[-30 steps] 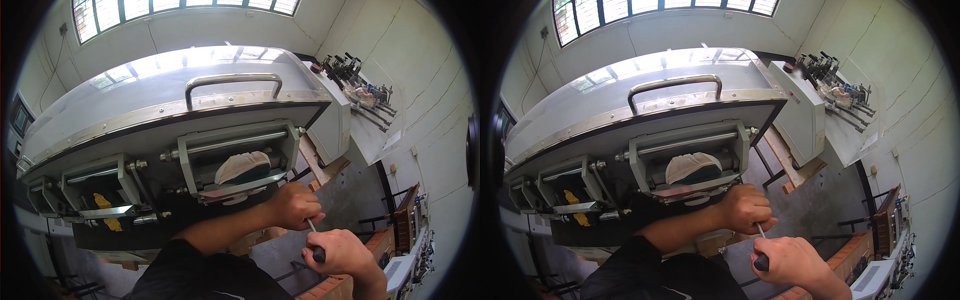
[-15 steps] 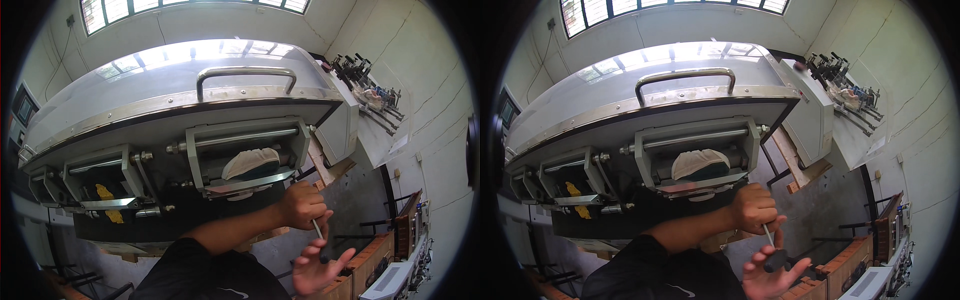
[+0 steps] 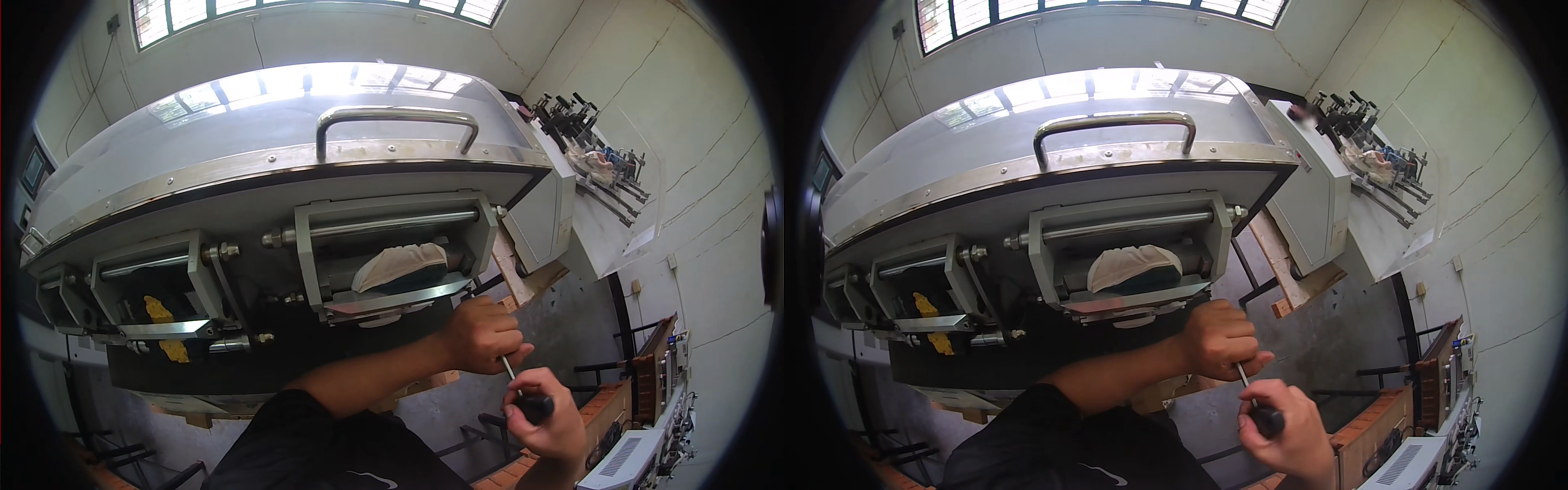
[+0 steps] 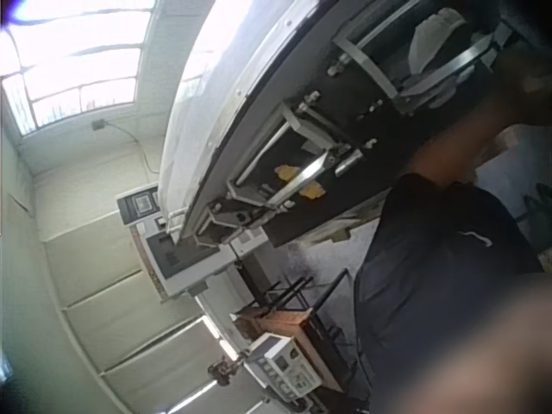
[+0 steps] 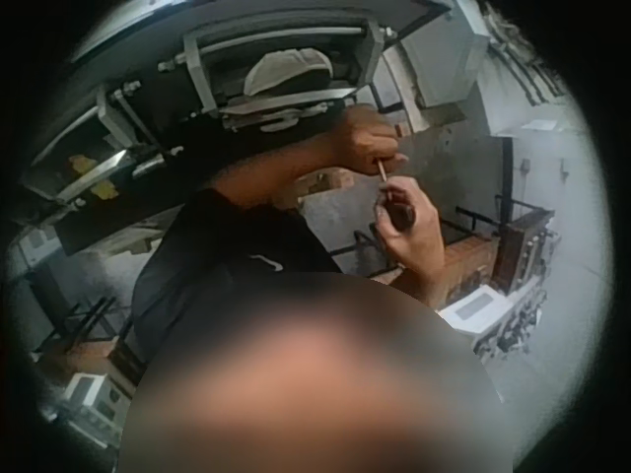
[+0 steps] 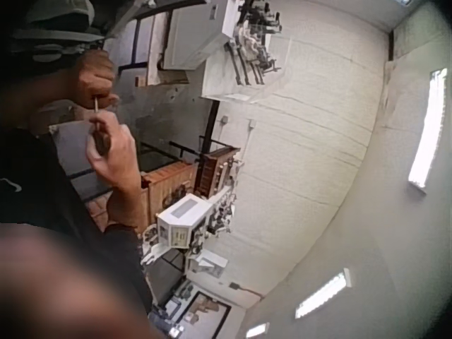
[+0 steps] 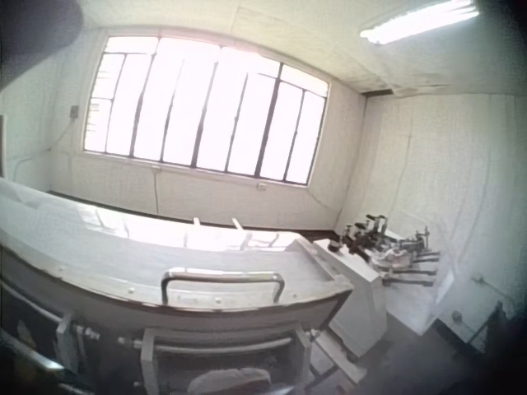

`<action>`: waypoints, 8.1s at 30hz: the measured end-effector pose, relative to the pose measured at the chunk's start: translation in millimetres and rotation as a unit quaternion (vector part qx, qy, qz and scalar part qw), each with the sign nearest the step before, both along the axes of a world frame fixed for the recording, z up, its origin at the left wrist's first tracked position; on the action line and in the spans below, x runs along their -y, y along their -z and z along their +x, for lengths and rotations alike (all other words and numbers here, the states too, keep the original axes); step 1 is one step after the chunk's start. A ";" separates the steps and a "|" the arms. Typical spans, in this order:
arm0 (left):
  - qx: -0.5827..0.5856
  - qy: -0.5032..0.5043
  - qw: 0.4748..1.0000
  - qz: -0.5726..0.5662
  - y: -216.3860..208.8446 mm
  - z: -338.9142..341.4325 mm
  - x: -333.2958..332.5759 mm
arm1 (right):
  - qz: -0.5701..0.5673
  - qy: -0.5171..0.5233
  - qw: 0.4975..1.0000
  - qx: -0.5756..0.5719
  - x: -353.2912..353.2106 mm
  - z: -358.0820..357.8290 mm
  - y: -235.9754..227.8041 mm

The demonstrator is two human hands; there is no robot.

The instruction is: Adjusting internal components of a shoe manufacturing machine using a T-handle tool.

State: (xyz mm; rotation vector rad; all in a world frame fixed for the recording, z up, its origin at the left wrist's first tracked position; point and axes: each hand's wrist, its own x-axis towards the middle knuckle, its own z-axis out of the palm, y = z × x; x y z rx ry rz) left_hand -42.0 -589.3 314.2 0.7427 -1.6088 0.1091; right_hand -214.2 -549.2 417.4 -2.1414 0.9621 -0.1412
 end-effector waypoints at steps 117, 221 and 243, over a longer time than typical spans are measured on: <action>0.015 0.113 0.992 0.057 -5.2 14.6 13.1 | -0.555 -0.259 0.749 -0.251 -13.5 32.0 -37.7; 0.103 0.053 0.977 0.180 25.4 -19.7 -46.9 | 0.174 0.232 0.886 0.361 -61.0 -26.3 84.1; 0.270 -0.029 0.883 0.382 88.3 21.2 -107.8 | 0.607 0.218 0.594 0.481 -77.4 16.5 200.7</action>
